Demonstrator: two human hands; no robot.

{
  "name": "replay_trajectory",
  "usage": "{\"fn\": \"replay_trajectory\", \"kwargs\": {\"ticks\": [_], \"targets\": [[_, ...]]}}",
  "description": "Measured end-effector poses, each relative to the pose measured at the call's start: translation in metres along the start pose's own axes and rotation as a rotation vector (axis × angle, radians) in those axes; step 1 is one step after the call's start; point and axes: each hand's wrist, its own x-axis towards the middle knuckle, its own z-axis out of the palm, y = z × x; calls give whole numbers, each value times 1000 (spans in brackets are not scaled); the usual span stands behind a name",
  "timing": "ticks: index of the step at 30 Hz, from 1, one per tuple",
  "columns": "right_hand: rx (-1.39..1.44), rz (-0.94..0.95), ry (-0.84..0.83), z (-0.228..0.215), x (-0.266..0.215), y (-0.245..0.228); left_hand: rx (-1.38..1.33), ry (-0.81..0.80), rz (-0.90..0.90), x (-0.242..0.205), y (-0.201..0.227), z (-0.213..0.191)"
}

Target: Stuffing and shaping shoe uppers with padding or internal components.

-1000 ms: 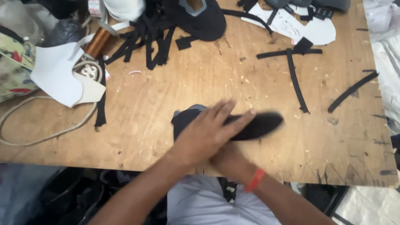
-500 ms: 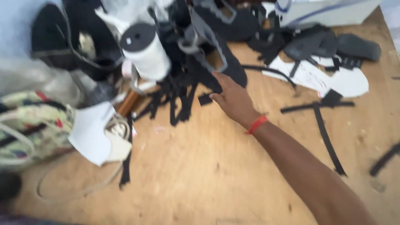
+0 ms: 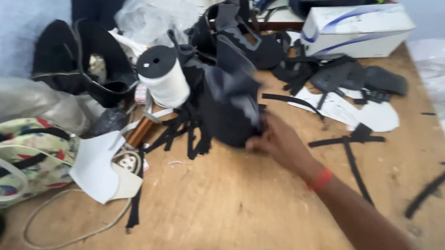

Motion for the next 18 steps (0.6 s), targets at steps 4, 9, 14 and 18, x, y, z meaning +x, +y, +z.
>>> {"fn": "replay_trajectory", "kwargs": {"ticks": [4, 9, 14, 18], "targets": [[346, 146, -299, -14, -117, 0, -408, -15, 126, 163, 201, 59], [111, 81, -433, -60, -225, -34, -1029, -188, -185, 162, 285, 125], [1145, 111, -433, -108, -289, -42, -325, -445, -585, 146, 352, 135], [1288, 434, -453, -97, -293, -29, -180, -520, -724, 131, 365, 147]]}}
